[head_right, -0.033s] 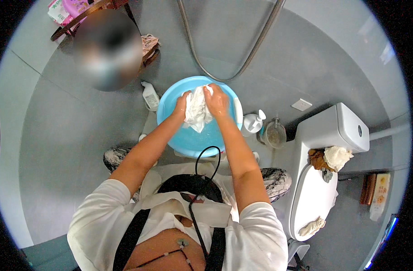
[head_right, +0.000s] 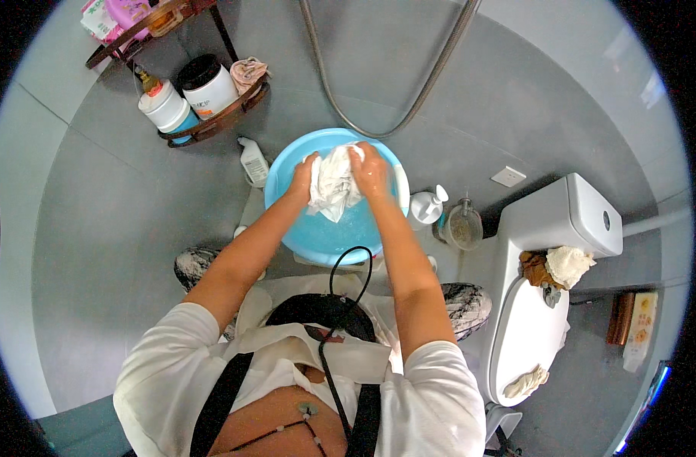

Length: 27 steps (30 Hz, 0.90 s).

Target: The person washes a white cloth by hand in a blue basin filled with water, repeatedly scrubbing and wringing the fabric.

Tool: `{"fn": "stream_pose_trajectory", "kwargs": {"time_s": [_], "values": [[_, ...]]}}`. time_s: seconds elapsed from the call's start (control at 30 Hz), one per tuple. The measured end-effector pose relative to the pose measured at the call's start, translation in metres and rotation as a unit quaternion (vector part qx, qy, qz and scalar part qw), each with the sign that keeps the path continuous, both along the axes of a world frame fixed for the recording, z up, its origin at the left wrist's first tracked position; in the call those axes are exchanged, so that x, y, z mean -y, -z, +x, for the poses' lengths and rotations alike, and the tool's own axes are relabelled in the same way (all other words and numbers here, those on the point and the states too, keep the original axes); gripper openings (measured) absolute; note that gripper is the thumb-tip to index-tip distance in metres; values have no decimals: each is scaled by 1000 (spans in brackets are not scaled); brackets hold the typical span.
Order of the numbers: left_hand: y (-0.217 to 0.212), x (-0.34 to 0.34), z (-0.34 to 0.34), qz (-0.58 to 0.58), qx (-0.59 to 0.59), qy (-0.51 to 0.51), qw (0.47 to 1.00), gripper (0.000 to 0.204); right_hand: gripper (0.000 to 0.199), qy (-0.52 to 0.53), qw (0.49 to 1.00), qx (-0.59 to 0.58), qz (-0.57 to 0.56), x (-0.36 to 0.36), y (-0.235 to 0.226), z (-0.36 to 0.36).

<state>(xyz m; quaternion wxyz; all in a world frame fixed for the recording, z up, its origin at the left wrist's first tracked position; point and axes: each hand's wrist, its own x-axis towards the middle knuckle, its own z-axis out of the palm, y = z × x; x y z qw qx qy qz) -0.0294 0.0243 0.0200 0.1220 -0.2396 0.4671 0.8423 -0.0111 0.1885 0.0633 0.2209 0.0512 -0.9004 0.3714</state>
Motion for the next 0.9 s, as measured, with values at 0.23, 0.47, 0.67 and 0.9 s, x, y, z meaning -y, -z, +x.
{"fn": "stream_pose_trajectory", "kwargs": {"time_s": [0.23, 0.47, 0.67, 0.9], "values": [[37, 59, -11, -412, -70, 83, 905, 54, 33, 31, 998, 53, -1, -55, 18, 13], [16, 14, 49, -705, -222, 331, 586, 75, 54, -211, 941, 191, 183, -30, 52, 35], [49, 14, 55, -738, -257, 372, 501, 75, 53, -263, 886, 329, 196, -25, 90, 36], [123, 17, 59, -834, -324, 253, 367, 72, 54, -256, 822, 375, 343, -8, 104, 33]]}}
